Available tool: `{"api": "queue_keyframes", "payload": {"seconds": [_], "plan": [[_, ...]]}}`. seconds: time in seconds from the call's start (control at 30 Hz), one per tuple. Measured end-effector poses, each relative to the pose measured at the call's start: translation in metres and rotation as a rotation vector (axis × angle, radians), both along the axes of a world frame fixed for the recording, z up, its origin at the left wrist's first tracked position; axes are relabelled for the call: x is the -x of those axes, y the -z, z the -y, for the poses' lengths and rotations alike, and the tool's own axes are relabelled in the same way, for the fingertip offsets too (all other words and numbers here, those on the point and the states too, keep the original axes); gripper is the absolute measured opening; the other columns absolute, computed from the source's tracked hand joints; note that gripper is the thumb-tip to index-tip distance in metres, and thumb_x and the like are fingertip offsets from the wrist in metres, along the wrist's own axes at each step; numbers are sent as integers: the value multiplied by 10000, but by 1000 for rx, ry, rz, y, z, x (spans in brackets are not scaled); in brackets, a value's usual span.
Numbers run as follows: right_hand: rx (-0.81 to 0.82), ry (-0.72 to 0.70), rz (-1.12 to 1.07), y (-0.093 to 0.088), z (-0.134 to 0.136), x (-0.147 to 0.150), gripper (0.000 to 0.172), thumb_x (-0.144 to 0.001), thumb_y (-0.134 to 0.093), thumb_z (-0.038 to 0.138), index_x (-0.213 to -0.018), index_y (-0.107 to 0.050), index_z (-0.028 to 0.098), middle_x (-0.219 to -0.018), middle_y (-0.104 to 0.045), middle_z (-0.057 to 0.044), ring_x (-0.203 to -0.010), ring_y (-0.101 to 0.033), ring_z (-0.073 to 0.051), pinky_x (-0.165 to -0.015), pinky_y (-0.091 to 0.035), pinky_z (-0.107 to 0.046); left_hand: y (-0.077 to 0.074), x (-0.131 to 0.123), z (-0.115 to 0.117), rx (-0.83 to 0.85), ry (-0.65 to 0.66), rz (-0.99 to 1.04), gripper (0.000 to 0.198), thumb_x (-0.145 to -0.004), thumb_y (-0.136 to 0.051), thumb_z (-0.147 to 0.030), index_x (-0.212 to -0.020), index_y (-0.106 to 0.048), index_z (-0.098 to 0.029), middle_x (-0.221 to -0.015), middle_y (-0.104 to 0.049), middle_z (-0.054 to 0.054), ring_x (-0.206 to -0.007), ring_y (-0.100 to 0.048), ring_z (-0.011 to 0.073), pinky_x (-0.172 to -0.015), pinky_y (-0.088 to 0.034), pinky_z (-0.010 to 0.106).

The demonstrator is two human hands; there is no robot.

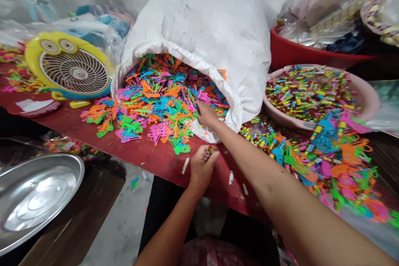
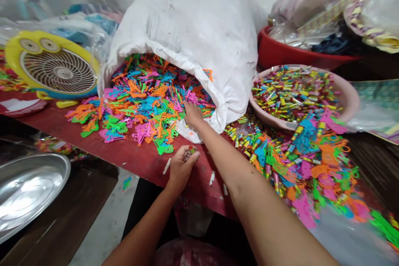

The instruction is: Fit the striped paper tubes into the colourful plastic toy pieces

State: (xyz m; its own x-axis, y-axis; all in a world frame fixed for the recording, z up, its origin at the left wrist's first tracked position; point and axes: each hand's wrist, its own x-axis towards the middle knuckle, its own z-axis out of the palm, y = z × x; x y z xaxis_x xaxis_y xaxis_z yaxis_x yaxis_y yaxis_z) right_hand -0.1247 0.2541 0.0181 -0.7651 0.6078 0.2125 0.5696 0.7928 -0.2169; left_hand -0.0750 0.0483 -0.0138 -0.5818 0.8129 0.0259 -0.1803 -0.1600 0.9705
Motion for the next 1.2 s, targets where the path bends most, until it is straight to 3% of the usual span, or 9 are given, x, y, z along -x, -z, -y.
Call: {"api": "queue_keyframes", "payload": {"seconds": [0.13, 0.3, 0.43, 0.6, 0.77, 0.83, 1.0, 1.13, 1.2], "plan": [[3, 2, -40, 1, 3, 5, 431, -815, -538, 71, -1234, -594, 154, -1234, -590, -142, -1132, -527, -276, -956, -409, -382, 0, 3, -1, -6, -5, 50, 160, -824, -661, -304, -897, -605, -173, -693, -551, -42, -626, -513, 89, -610, -407, 197], [40, 1, -72, -3, 9, -30, 253, -771, -609, 121, -1020, -650, 135, -1006, -656, -104, -950, -579, -236, -831, -449, -322, 6, 3, -2, -19, 16, 116, 196, -829, -656, -326, -937, -600, -172, -702, -560, -38, -622, -562, 97, -622, -454, 214], [69, 0, -153, -11, 30, -70, 351, -775, -625, 175, -1123, -596, 144, -958, -642, -62, -866, -587, -195, -777, -464, -291, 0, 4, 1, -2, -14, 178, 228, -826, -658, -341, -954, -596, -164, -738, -609, -17, -634, -594, 96, -608, -455, 202], [95, -101, -411, -11, 82, -120, 459, -824, -607, 229, -1270, -505, 192, -1015, -626, -67, -903, -596, -213, -807, -492, -337, -9, 6, 3, -23, -86, 259, 239, -824, -658, -343, -959, -608, -152, -813, -664, 13, -644, -602, 81, -580, -429, 176], [28, -117, -347, -13, 123, -150, 553, -870, -560, 208, -1406, -424, 175, -1082, -612, -133, -987, -569, -276, -891, -472, -442, -7, 2, 3, 13, -64, 183, 213, -812, -670, -353, -830, -607, -151, -735, -651, 1, -610, -580, 82, -593, -441, 189], [127, -86, -388, -14, 128, -157, 617, -855, -592, 209, -1440, -396, 199, -1039, -608, -103, -951, -572, -253, -874, -481, -422, -5, 2, 3, 34, -53, 146, 211, -811, -669, -354, -798, -598, -156, -711, -641, -6, -600, -570, 85, -594, -442, 194], [596, 68, -713, -13, 121, -175, 763, -754, -757, 331, -1430, -409, 263, -1095, -589, -54, -812, -576, -155, -697, -500, -287, -10, 1, 3, 34, 12, 101, 198, -819, -657, -334, -752, -594, -158, -688, -631, -14, -589, -543, 83, -582, -418, 188], [914, 32, -651, -15, 121, -194, 331, -820, -701, 444, -1018, -677, 180, -860, -635, -30, -706, -567, -136, -633, -473, -258, -14, -6, 3, -5, 196, 31, 202, -845, -643, -355, -785, -619, -164, -696, -638, -10, -637, -577, 112, -633, -448, 215], [932, 65, -635, -17, 124, -203, 316, -857, -652, 480, -889, -684, 167, -729, -607, -8, -599, -525, -118, -565, -445, -245, -14, -10, 3, -39, 260, -26, 192, -869, -620, -359, -862, -657, -170, -759, -668, 7, -696, -605, 135, -676, -469, 236]]}}
